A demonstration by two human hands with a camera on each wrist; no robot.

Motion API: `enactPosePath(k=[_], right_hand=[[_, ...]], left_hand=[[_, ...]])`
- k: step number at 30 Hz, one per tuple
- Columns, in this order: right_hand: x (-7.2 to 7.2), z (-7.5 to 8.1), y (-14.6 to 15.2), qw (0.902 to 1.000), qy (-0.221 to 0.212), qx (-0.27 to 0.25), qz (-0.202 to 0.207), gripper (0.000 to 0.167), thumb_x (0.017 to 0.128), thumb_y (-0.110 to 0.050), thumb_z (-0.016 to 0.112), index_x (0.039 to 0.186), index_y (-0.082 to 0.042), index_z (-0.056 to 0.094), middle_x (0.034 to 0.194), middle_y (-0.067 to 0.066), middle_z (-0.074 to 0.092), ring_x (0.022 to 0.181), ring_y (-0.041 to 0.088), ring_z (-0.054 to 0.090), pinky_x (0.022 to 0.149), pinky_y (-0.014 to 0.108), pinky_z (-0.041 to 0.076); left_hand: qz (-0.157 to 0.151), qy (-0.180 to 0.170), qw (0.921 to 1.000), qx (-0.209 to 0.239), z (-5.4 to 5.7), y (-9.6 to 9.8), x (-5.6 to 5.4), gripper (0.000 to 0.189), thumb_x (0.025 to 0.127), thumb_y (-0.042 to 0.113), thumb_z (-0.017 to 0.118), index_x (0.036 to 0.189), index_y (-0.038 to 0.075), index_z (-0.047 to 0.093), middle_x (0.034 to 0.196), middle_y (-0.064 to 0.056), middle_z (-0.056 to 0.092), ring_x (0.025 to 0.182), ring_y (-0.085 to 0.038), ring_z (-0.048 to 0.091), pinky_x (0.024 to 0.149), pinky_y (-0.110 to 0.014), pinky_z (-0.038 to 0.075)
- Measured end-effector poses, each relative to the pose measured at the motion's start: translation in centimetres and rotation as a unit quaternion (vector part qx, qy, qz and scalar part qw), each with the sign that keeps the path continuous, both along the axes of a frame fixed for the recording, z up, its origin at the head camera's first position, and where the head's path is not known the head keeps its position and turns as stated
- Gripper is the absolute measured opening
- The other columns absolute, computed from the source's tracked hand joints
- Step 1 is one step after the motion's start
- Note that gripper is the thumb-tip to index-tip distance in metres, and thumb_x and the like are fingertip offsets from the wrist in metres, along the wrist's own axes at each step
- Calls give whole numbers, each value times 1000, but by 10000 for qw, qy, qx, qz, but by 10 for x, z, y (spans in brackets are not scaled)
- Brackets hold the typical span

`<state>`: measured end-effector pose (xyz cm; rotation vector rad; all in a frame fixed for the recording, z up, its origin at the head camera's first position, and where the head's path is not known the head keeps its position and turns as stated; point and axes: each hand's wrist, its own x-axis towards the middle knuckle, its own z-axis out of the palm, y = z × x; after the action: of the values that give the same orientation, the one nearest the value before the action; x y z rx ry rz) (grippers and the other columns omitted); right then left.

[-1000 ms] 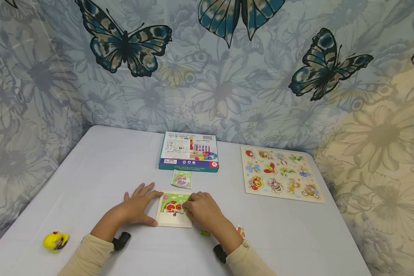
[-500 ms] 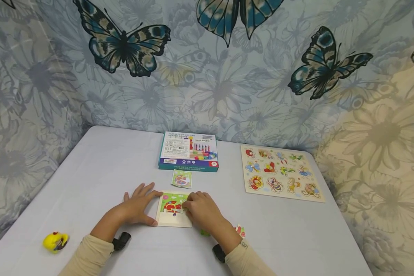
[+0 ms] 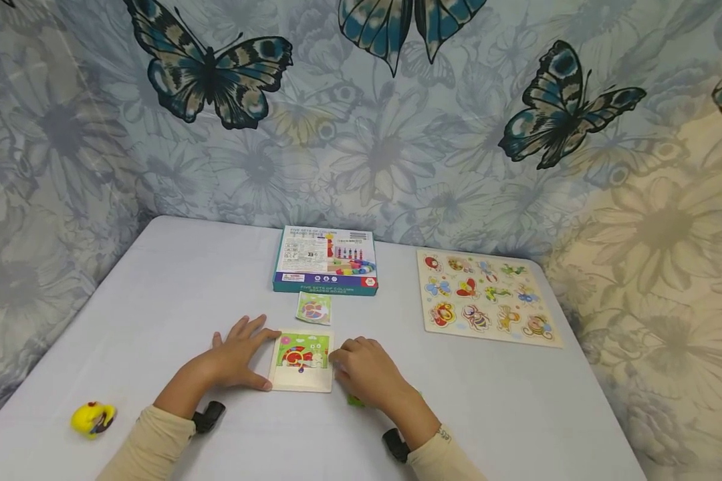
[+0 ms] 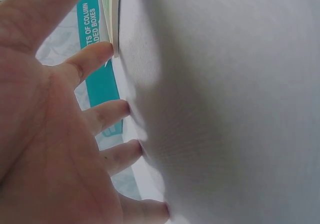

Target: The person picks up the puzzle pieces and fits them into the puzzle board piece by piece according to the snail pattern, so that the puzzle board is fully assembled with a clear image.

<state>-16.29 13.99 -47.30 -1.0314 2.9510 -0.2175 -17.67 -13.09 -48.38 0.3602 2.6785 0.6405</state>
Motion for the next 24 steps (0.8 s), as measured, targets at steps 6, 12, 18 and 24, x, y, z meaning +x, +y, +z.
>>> enactPosePath(k=[6,12,18,24], right_hand=[[11,6,13,9995,-148,128,-252,19,82,-23,77,101,-17,75,103,-2,70,101,17,61,95,42,49],[21,11,25,9985,-375,130,-372,15,77,-21,81,88,-18,71,97,-5,68,95,16,60,91,44,49],[26,7,29,9977,-544,140,-371,20,74,-21,84,89,-19,71,98,-6,69,95,15,61,90,43,50],[28,2,29,9985,-405,97,-348,15,75,-18,83,86,-17,72,89,-8,68,83,10,58,82,38,52]], left_hand=[[-16,23,10000,52,3,-4,1,89,63,38,90,141,20,48,160,-17,20,145,-48,8,100,-82,5],[-26,36,10000,16,1,-5,-2,89,64,39,89,141,22,47,160,-16,18,146,-47,6,101,-81,5],[-64,47,10000,-14,0,-5,-2,90,64,39,89,141,21,47,160,-16,19,146,-48,7,100,-82,6],[-73,57,10000,10,-1,-4,0,89,64,40,89,141,22,48,160,-16,20,146,-47,8,100,-82,7]])
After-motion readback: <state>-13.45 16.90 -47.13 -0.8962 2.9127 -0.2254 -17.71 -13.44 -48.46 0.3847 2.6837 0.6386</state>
